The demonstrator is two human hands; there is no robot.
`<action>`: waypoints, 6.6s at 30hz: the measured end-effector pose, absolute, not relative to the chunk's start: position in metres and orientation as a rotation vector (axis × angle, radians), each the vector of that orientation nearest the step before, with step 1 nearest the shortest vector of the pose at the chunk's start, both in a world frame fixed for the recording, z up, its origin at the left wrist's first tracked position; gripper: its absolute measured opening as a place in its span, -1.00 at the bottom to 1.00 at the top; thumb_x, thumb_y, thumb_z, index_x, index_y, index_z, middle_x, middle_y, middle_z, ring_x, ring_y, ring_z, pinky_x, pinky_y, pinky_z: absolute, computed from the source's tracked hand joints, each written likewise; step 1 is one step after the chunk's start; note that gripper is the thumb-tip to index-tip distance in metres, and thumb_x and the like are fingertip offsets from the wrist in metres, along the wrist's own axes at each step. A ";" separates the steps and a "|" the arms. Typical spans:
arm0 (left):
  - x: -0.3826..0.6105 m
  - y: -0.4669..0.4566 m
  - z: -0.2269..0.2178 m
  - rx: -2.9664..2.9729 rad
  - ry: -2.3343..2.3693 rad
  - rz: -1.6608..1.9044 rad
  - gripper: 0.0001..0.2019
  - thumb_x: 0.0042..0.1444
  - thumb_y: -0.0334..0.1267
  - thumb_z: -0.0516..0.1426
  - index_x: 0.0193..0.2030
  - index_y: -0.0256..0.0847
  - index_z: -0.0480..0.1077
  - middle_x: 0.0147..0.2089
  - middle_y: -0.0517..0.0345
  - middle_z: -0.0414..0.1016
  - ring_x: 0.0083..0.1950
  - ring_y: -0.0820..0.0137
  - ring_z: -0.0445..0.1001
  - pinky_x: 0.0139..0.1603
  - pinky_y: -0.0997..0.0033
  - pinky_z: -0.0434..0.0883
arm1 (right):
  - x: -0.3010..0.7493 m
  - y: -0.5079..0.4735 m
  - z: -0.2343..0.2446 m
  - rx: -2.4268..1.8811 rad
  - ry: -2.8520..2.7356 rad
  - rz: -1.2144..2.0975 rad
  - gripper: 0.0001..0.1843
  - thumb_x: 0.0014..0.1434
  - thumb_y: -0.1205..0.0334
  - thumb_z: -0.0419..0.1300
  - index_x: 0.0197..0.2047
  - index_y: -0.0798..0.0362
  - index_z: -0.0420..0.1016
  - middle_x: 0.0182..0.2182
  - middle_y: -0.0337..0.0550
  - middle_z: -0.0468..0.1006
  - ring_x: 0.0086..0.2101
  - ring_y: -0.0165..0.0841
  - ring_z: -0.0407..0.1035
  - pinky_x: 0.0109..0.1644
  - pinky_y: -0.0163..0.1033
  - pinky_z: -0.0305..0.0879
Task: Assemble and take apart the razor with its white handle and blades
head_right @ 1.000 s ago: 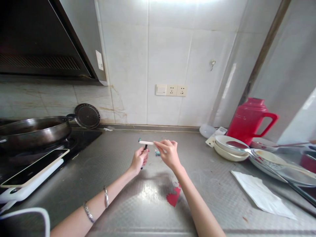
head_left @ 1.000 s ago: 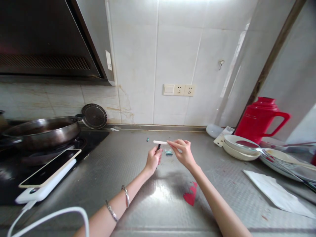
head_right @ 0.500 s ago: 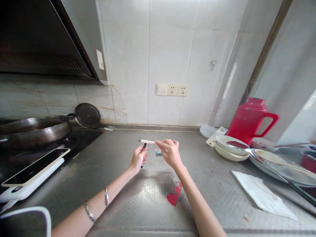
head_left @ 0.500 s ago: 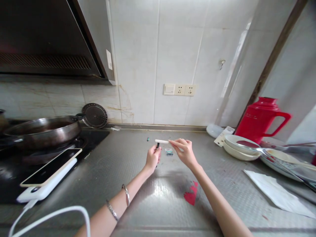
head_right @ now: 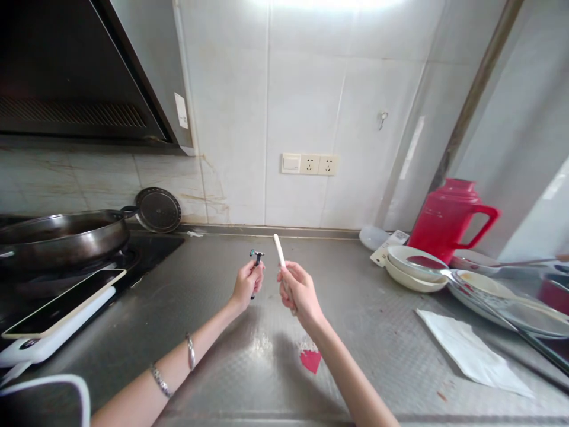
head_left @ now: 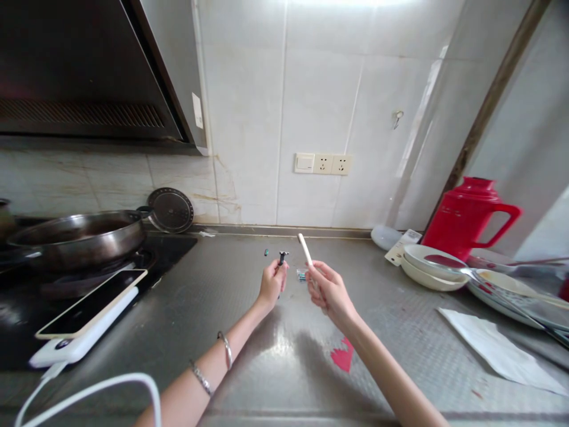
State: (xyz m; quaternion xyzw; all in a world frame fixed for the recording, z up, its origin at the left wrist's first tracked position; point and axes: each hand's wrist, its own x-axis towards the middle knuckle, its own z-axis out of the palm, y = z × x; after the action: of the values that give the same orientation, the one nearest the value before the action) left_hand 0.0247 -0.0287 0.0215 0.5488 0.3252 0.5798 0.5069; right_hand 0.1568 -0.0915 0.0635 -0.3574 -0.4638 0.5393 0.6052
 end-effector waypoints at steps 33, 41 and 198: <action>0.031 -0.039 0.022 1.434 0.799 1.403 -0.68 0.04 -0.01 0.07 -0.52 -0.20 0.14 -0.69 0.41 0.05 -0.71 0.63 0.00 -0.69 0.60 -0.02 | 0.125 -0.127 0.059 -0.751 -0.774 1.652 -0.59 -0.09 -0.01 0.29 -0.31 -0.04 0.17 -0.70 -0.50 0.16 -0.75 -0.66 -0.20 -0.70 -0.50 -0.44; 0.032 -0.037 0.019 1.421 0.821 1.386 -0.66 0.02 0.02 0.07 -0.52 -0.20 0.14 -0.69 0.41 0.05 -0.72 0.64 -0.01 -0.70 0.61 -0.02 | 0.125 -0.130 0.061 -0.724 -0.769 1.657 -0.63 -0.06 0.03 0.28 -0.31 -0.03 0.19 -0.69 -0.48 0.17 -0.75 -0.67 -0.21 -0.71 -0.49 -0.44; 0.032 -0.031 0.006 1.515 0.905 1.383 -0.81 -0.01 -0.20 0.13 -0.32 -0.20 0.22 -0.44 0.20 0.44 -0.47 0.43 0.46 -0.43 0.48 0.37 | 0.179 -0.002 0.041 -0.848 -1.297 1.078 -0.57 -0.22 0.15 0.37 -0.21 0.09 0.56 -0.24 -0.05 0.60 -0.21 -0.19 0.48 -0.07 -0.10 0.38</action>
State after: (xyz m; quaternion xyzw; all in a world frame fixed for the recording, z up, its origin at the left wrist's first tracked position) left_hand 0.0324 -0.0308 0.0058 0.6086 0.3634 0.5553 0.4348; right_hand 0.1786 -0.0015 0.0405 -0.3639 -0.5562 0.4625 0.5867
